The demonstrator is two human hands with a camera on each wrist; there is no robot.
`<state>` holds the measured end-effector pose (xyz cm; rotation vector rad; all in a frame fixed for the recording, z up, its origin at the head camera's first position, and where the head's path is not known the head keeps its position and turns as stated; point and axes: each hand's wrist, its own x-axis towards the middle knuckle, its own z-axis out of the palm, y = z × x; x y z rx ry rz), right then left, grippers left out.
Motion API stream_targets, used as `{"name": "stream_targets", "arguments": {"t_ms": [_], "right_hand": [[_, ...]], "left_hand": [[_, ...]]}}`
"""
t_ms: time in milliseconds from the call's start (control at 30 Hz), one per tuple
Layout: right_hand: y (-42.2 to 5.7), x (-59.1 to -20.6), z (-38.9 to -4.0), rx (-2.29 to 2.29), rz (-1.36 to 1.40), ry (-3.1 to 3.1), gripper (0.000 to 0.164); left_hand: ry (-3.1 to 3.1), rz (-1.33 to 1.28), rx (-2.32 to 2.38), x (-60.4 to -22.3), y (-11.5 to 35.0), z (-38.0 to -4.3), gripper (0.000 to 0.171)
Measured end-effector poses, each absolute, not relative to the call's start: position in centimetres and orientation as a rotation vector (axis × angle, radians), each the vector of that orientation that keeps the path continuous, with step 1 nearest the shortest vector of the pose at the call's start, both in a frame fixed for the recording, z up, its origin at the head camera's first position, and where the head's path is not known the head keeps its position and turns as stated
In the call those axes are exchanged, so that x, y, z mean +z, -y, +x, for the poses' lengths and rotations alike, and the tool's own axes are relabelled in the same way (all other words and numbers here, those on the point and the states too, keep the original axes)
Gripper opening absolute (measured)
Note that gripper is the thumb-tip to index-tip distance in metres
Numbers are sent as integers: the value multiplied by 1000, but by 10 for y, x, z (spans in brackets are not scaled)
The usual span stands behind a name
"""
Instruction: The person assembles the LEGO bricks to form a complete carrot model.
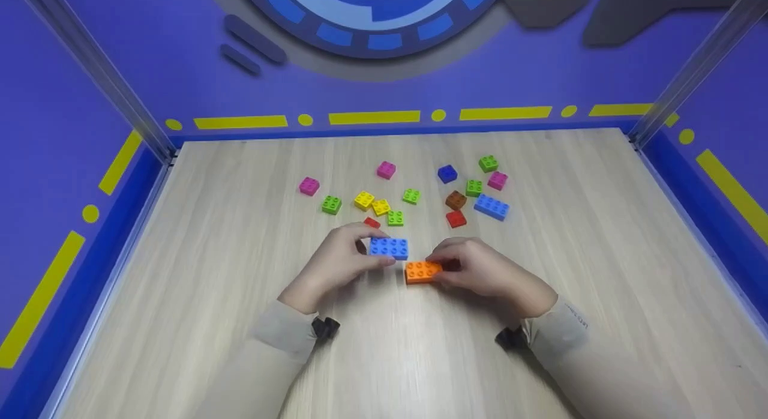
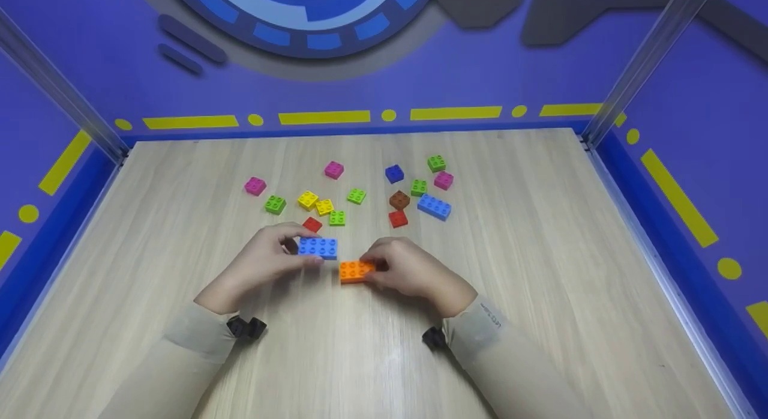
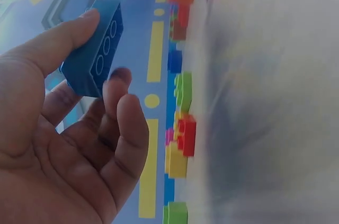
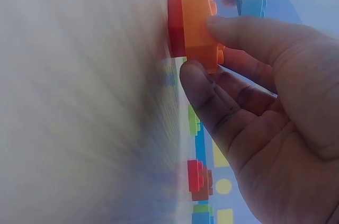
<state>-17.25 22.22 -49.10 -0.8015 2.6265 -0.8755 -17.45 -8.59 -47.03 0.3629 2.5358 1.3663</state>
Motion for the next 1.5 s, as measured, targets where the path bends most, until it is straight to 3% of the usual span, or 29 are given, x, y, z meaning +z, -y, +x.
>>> {"name": "stream_targets", "arguments": {"t_ms": [700, 1500], "right_hand": [[-222, -492, -173, -898, -803, -2621, 31], [-221, -493, -173, -936, -784, -2613, 30]], "left_hand": [[-2457, 520, 1349, -488, 60, -165, 35], [-2440, 497, 1361, -493, 53, -160, 32]]}}
